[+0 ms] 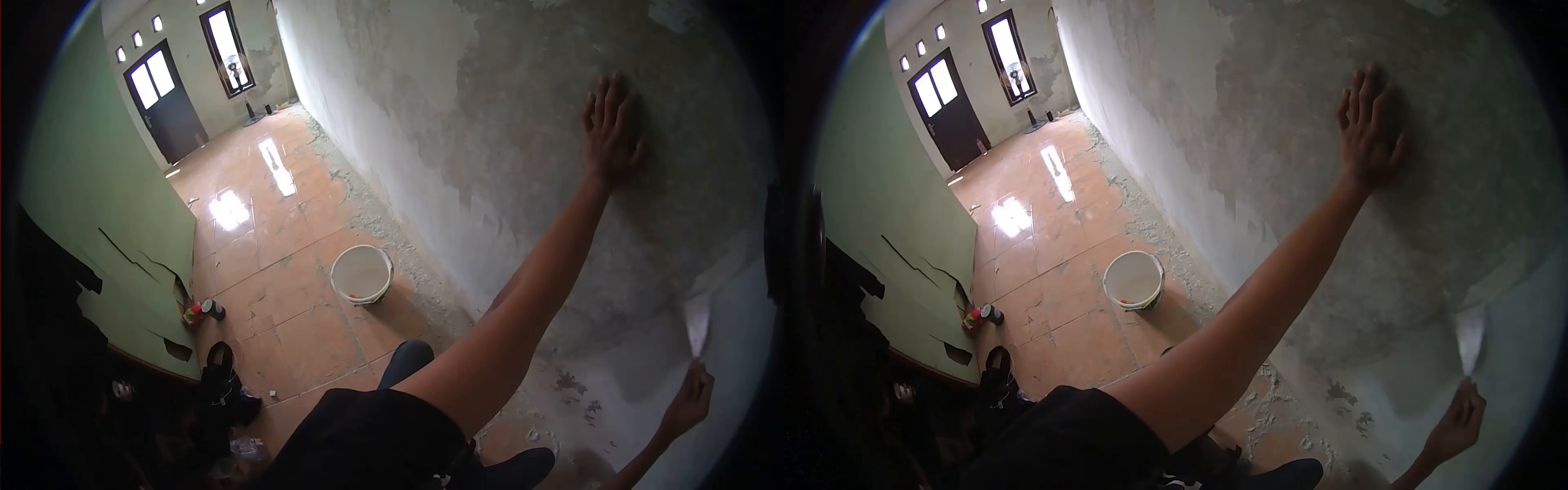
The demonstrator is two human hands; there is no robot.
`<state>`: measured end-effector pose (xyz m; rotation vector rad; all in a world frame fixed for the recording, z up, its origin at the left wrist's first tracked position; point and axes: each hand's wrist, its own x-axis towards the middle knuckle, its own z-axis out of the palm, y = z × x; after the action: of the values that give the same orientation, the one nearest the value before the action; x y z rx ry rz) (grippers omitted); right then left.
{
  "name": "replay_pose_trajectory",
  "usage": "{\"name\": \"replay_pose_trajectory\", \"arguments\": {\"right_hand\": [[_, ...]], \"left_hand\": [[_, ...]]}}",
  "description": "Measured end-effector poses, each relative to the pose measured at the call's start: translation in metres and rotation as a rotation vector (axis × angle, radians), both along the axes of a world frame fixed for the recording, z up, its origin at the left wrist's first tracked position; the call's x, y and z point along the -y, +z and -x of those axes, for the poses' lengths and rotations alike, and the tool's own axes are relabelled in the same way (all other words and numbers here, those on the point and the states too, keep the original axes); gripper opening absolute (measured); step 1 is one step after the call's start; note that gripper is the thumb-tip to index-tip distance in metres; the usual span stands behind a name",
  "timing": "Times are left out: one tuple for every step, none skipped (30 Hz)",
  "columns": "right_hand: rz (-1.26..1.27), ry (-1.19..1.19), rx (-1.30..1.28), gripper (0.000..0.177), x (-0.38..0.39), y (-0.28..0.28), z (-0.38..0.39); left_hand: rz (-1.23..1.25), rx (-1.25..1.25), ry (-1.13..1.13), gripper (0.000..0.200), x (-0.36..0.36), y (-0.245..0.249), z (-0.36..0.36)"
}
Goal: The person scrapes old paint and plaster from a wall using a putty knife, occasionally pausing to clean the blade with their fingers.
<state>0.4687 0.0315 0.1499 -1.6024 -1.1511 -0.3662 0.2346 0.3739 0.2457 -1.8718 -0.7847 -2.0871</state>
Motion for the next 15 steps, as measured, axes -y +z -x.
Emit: {"name": "replay_pose_trajectory", "arguments": {"right_hand": [[0.035,0.045,0.002,0.014,0.005,-0.010,-0.004],[0.068,0.088,0.009,0.013,0.008,-0.024,-0.009],[0.068,0.084,-0.051,0.012,0.015,-0.029,0.007],[0.092,0.041,-0.084,0.014,0.023,-0.039,0.021],[0.115,0.048,-0.120,0.017,0.031,-0.052,0.034],[0.189,0.023,-0.262,0.017,0.039,-0.067,0.047],[0.132,0.111,-0.310,0.018,0.046,-0.091,0.057],[0.164,0.129,-0.373,0.019,0.055,-0.117,0.064],[0.210,0.089,-0.401,0.014,0.063,-0.143,0.072],[0.178,0.210,-0.487,0.012,0.071,-0.195,0.056],[0.260,0.182,-0.465,0.015,0.080,-0.202,0.076],[0.250,0.171,-0.552,0.021,0.087,-0.208,0.101],[0.415,0.165,-0.814,0.019,0.096,-0.217,0.111],[0.475,0.196,-0.956,0.018,0.102,-0.271,0.098],[0.528,0.143,-0.949,0.031,0.109,-0.228,0.144]], "left_hand": [[-0.003,0.003,-0.009,0.070,-0.001,0.000,-0.002],[0.001,-0.001,0.000,0.070,-0.003,-0.001,-0.002],[0.003,-0.004,0.010,0.070,-0.004,-0.002,-0.003],[-0.002,0.001,0.002,0.070,-0.004,-0.004,-0.004],[0.015,-0.017,-0.002,0.069,-0.004,-0.005,-0.004],[0.025,-0.041,-0.003,0.068,-0.004,-0.005,0.000],[0.011,-0.050,-0.002,0.068,-0.004,-0.011,0.001],[0.029,-0.066,-0.016,0.067,-0.004,-0.021,0.001],[0.047,-0.080,-0.026,0.066,0.001,-0.032,0.004],[0.142,-0.127,-0.113,0.065,0.019,-0.047,0.013],[0.243,-0.173,-0.201,0.064,0.044,-0.072,0.019],[0.439,-0.203,-0.253,0.065,0.058,-0.122,0.016],[0.604,-0.265,-0.255,0.063,0.083,-0.182,0.018],[0.794,-0.197,-0.418,0.062,0.117,-0.239,0.026],[0.986,-0.155,-0.471,0.061,0.159,-0.287,0.039]]}}
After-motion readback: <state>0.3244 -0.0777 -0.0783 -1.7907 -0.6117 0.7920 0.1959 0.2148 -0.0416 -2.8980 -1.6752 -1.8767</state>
